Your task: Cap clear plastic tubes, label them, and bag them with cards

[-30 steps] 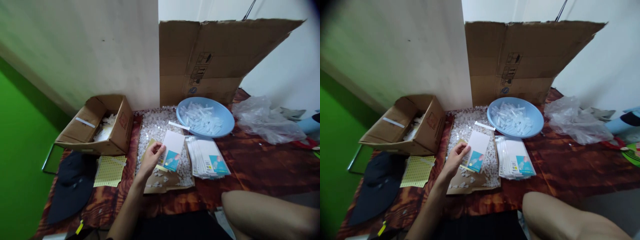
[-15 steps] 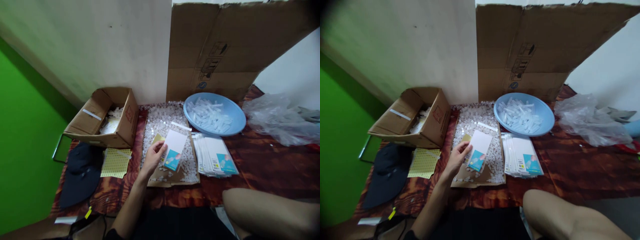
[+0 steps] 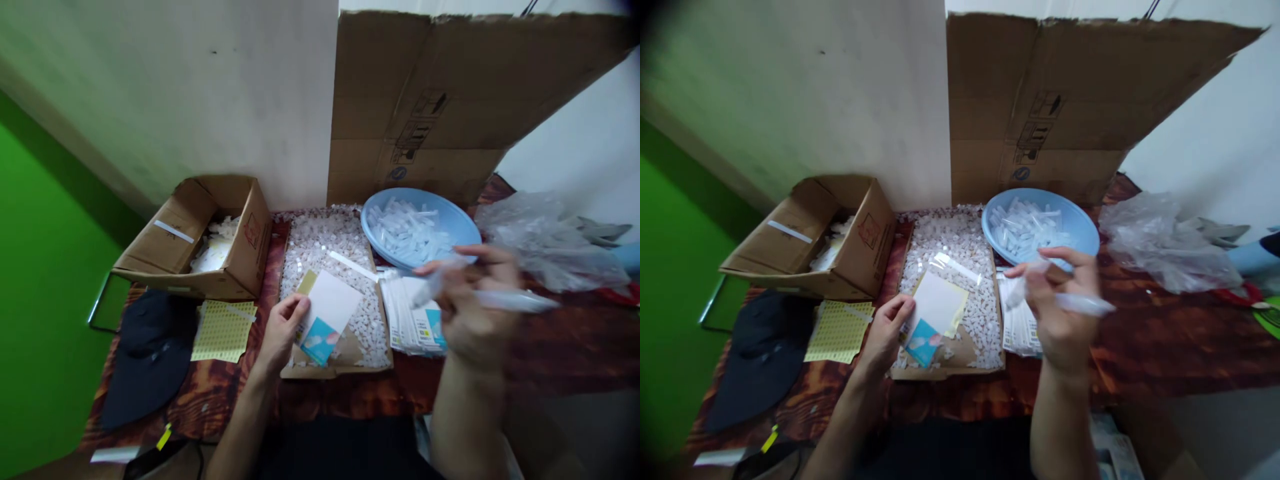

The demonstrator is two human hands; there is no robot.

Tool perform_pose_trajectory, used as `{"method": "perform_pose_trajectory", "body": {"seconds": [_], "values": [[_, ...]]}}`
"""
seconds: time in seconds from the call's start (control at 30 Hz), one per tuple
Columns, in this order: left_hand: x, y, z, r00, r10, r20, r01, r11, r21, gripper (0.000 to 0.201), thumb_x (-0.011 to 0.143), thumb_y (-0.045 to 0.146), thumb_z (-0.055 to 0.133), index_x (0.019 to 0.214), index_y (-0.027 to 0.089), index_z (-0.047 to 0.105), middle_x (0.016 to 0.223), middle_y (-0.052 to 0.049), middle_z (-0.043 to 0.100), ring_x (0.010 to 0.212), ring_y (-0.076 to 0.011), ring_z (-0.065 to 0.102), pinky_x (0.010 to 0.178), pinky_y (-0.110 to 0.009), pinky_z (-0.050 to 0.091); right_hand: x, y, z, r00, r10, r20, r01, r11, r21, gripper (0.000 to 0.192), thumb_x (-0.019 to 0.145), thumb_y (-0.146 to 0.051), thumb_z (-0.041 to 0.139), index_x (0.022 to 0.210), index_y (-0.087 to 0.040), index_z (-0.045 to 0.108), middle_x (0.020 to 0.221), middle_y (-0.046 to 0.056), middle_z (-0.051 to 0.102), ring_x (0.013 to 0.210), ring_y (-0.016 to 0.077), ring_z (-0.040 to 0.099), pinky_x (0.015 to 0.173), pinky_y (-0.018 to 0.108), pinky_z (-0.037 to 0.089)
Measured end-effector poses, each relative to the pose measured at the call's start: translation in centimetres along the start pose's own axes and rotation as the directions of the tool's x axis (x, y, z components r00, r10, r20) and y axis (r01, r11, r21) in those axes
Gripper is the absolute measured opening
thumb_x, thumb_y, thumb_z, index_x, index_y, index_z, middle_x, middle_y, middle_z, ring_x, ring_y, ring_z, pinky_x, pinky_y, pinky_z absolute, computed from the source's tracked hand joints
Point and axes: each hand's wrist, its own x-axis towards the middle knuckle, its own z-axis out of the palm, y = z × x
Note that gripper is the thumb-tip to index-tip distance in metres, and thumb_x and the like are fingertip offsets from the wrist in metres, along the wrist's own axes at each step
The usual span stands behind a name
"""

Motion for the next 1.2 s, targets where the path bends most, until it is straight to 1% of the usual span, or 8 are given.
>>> {"method": "perform_pose_trajectory", "body": {"seconds": [0.1, 0.23, 0.47, 0.6, 0.73, 0.87, 1.03, 1.2], "values": [[-0.5, 0.6, -0.2, 0.999, 0.009, 0.051, -0.011, 0.999, 0.035, 0.029, 0.080, 0.044, 0.078, 0.078, 0.016, 0.073, 0.071, 0.001, 0.063, 0.064, -0.0118, 0.051, 0.056, -0.019, 0.037, -0.3, 2.7, 2.0, 0.988, 0.144, -0.050, -0.136, 0.981, 0.141, 0.033, 0.086, -0.032, 0.075, 0.106, -0.024, 0.050, 0.073, -0.002, 0.071, 0.039, 0.0046, 0.032, 0.037, 0.013, 0.024], [-0.7, 1.2, 0.3, 0.993, -0.056, 0.101, 0.048, 0.996, 0.073, 0.028, 0.076, 0.042, 0.082, 0.077, 0.016, 0.075, 0.070, -0.001, 0.064, 0.063, -0.0124, 0.052, 0.056, -0.020, 0.037, -1.9, 5.3, 4.6, 0.930, 0.364, -0.046, -0.330, 0.886, 0.326, 0.036, 0.086, -0.040, 0.071, 0.104, -0.026, 0.044, 0.079, 0.000, 0.074, 0.038, 0.0046, 0.035, 0.035, 0.012, 0.024], [-0.8, 1.0, 0.6, 0.987, -0.137, 0.078, 0.132, 0.989, 0.064, 0.032, 0.074, 0.045, 0.082, 0.080, 0.014, 0.076, 0.073, -0.002, 0.067, 0.066, -0.0131, 0.054, 0.059, -0.020, 0.039, -2.9, 6.4, 5.9, 0.920, 0.372, -0.125, -0.293, 0.864, 0.410, 0.032, 0.089, -0.041, 0.069, 0.108, -0.027, 0.047, 0.080, -0.002, 0.072, 0.035, 0.0026, 0.030, 0.033, 0.012, 0.021], [-0.5, 0.8, 0.4, 0.988, -0.150, 0.036, 0.148, 0.988, 0.037, 0.034, 0.077, 0.047, 0.079, 0.082, 0.014, 0.074, 0.077, -0.002, 0.067, 0.069, -0.0132, 0.053, 0.060, -0.020, 0.039, -4.7, 8.3, 5.6, 0.920, 0.392, 0.002, -0.369, 0.865, 0.341, 0.021, 0.087, -0.038, 0.070, 0.099, -0.024, 0.061, 0.063, -0.007, 0.060, 0.036, 0.0037, 0.025, 0.034, 0.015, 0.018], [-0.2, 0.9, -0.1, 0.989, -0.143, 0.042, 0.139, 0.986, 0.090, 0.035, 0.079, 0.048, 0.078, 0.081, 0.014, 0.072, 0.074, -0.001, 0.063, 0.066, -0.0118, 0.048, 0.057, -0.019, 0.036, -5.7, 9.3, 4.1, 0.851, 0.439, 0.287, -0.489, 0.862, 0.131, 0.027, 0.089, -0.042, 0.061, 0.091, -0.019, 0.075, 0.109, 0.008, 0.072, 0.053, 0.0100, 0.050, 0.044, 0.023, 0.036], [-0.6, 1.0, -1.2, 0.979, -0.156, 0.135, 0.131, 0.975, 0.178, 0.035, 0.082, 0.048, 0.075, 0.077, 0.014, 0.069, 0.068, 0.001, 0.056, 0.063, -0.0109, 0.045, 0.056, -0.019, 0.033, -4.0, 8.5, 1.1, 0.717, 0.396, 0.574, -0.401, 0.908, -0.125, 0.032, 0.088, -0.044, 0.063, 0.105, -0.022, 0.077, 0.124, 0.010, 0.066, 0.087, 0.0234, 0.063, 0.069, 0.032, 0.051], [-1.5, 0.4, -2.8, 0.987, -0.064, 0.145, 0.034, 0.979, 0.199, 0.033, 0.086, 0.048, 0.071, 0.082, 0.016, 0.069, 0.073, 0.001, 0.057, 0.067, -0.0119, 0.048, 0.059, -0.019, 0.037, -1.8, 7.2, -2.2, 0.697, 0.406, 0.591, -0.310, 0.914, -0.263, 0.052, 0.095, -0.041, 0.061, 0.144, -0.028, 0.050, 0.119, 0.008, 0.062, 0.093, 0.0213, 0.061, 0.084, 0.034, 0.052], [-1.6, -0.4, -3.4, 0.990, -0.030, 0.137, -0.008, 0.963, 0.270, 0.032, 0.088, 0.047, 0.069, 0.086, 0.016, 0.069, 0.079, -0.001, 0.060, 0.071, -0.0134, 0.051, 0.062, -0.020, 0.039, -1.8, 5.9, -1.7, 0.646, 0.333, 0.687, -0.064, 0.920, -0.386, 0.040, 0.097, -0.039, 0.061, 0.134, -0.025, 0.065, 0.109, 0.009, 0.066, 0.097, 0.0234, 0.061, 0.090, 0.037, 0.051]]}}
